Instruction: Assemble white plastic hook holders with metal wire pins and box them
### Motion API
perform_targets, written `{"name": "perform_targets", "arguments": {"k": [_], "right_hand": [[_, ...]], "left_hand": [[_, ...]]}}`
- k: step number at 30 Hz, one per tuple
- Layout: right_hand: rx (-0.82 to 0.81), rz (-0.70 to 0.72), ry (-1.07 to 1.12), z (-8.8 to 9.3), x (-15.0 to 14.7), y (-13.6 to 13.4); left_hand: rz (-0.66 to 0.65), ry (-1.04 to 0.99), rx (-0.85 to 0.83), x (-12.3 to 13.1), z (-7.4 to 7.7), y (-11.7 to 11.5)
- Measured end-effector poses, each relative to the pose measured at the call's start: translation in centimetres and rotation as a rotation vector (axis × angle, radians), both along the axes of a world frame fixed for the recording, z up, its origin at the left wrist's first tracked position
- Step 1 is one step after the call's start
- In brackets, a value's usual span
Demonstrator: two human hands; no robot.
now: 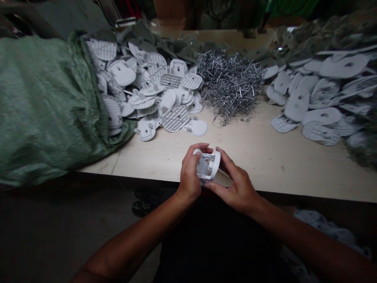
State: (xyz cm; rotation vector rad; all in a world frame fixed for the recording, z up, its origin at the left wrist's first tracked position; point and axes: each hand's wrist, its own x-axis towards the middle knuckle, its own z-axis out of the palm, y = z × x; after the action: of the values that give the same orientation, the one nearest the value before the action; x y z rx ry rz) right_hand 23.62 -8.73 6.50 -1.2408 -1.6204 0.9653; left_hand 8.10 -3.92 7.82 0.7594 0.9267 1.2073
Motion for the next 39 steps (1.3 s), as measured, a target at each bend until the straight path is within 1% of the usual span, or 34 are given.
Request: {"name": "perform_targets", "arguments": {"k": [3,7,10,13,15,17,20,22,25,28,29,31,33,36,39], "right_hand": [[-0.015,0.010,0.051,0.0,-0.3,0.1],[-0.048,0.076,0.227,0.5,-0.7,0.6],[-0.051,0.096,0.248,0.6,-0.4,1.3],[-0.028,0.124,0.151,0.3,1.1,2.3],[0.006,0.155,0.024,0.1,2.6,3.0],[0.060,0.232,-0.125,0.1,4.1,3.7],[0.134,0.384,-0.298,0.2,5.2,4.9],[0.151,0.388,-0.368,0.0,5.4,5.9],[0.175,0.248,-0.412,-0.8,6.0,7.6],[0.179,0.011,-0.412,-1.9,8.4,10.0],[0.154,-0.094,-0.412,-2.2,9.5,10.9],[0.050,-0.317,-0.397,-2.5,12.1,13.0],[-0.064,-0.487,-0.363,-2.4,14.4,15.2],[-0.134,-0.623,-0.320,-1.9,16.6,18.5],[-0.171,-0.666,-0.257,-1.6,17.1,21.1]], "left_hand": [[-0.003,-0.004,-0.014,-0.1,0.3,-0.1],[0.018,-0.016,-0.017,0.0,1.3,0.0],[0.013,-0.026,0.021,0.1,1.3,0.7],[-0.003,-0.033,0.018,0.2,0.4,1.4],[-0.030,0.004,-0.010,0.2,-0.6,1.8],[-0.056,0.074,-0.020,0.0,-1.9,2.0],[-0.074,0.218,0.073,-0.2,-3.5,2.4],[-0.089,0.348,0.166,-0.5,-4.2,3.0],[-0.098,0.581,0.251,-1.6,-4.6,4.1],[-0.130,0.734,0.248,-3.1,-4.2,4.9],[-0.163,0.769,0.255,-3.6,-4.0,5.1],[-0.243,0.840,0.285,-4.2,-3.5,5.1],[-0.309,0.909,0.290,-4.3,-2.8,4.9],[-0.389,0.977,0.260,-3.6,-2.0,4.4],[-0.435,0.995,0.268,-2.7,-1.6,4.0]]}}
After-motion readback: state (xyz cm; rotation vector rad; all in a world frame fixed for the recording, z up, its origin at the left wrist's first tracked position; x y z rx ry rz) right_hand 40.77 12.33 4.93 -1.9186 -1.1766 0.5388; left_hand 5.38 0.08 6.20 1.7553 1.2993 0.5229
